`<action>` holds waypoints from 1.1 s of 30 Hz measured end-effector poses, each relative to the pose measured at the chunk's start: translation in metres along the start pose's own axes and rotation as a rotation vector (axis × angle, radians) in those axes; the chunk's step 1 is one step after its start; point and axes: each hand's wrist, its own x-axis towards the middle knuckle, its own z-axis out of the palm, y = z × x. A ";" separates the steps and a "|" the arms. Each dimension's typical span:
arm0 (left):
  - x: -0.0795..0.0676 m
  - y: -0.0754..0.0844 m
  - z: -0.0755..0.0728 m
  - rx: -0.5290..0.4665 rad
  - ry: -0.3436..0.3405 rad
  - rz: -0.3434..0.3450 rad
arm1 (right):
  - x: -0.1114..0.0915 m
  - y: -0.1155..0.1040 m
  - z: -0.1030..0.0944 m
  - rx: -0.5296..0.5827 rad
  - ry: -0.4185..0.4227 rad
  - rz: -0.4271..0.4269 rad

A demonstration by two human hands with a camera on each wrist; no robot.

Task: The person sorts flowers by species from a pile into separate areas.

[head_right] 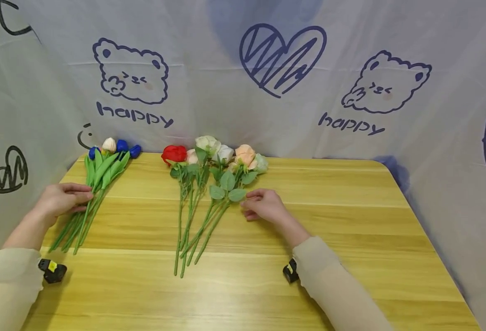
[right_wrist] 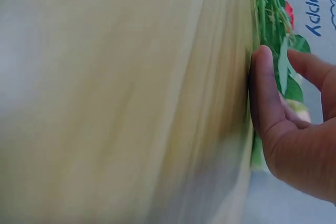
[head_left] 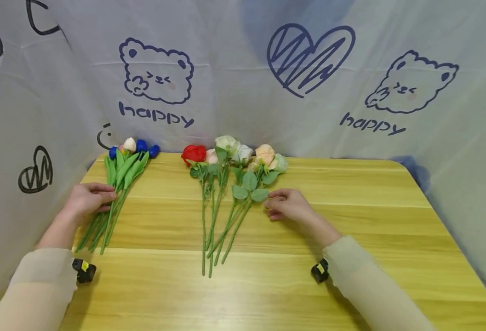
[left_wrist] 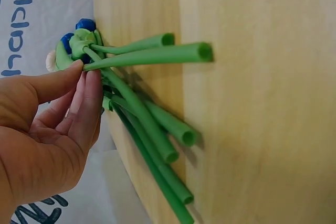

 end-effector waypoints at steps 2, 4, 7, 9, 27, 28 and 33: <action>-0.001 -0.001 0.001 0.005 0.000 -0.009 | 0.009 -0.003 0.008 0.029 0.033 0.026; -0.002 -0.001 0.003 0.007 0.003 -0.011 | 0.016 -0.007 0.014 0.026 0.076 0.043; -0.003 -0.002 0.005 0.013 0.010 -0.010 | 0.024 -0.013 0.018 0.011 0.138 0.067; -0.003 -0.003 0.005 0.008 0.011 -0.008 | 0.028 -0.016 0.020 -0.001 0.163 0.084; -0.001 -0.015 0.007 -0.298 -0.050 -0.026 | 0.035 -0.014 0.016 0.092 0.204 0.097; -0.001 -0.015 0.007 -0.306 -0.054 -0.031 | 0.035 -0.014 0.016 0.097 0.201 0.097; -0.001 -0.015 0.006 -0.218 -0.036 -0.021 | 0.035 -0.014 0.016 0.105 0.181 0.110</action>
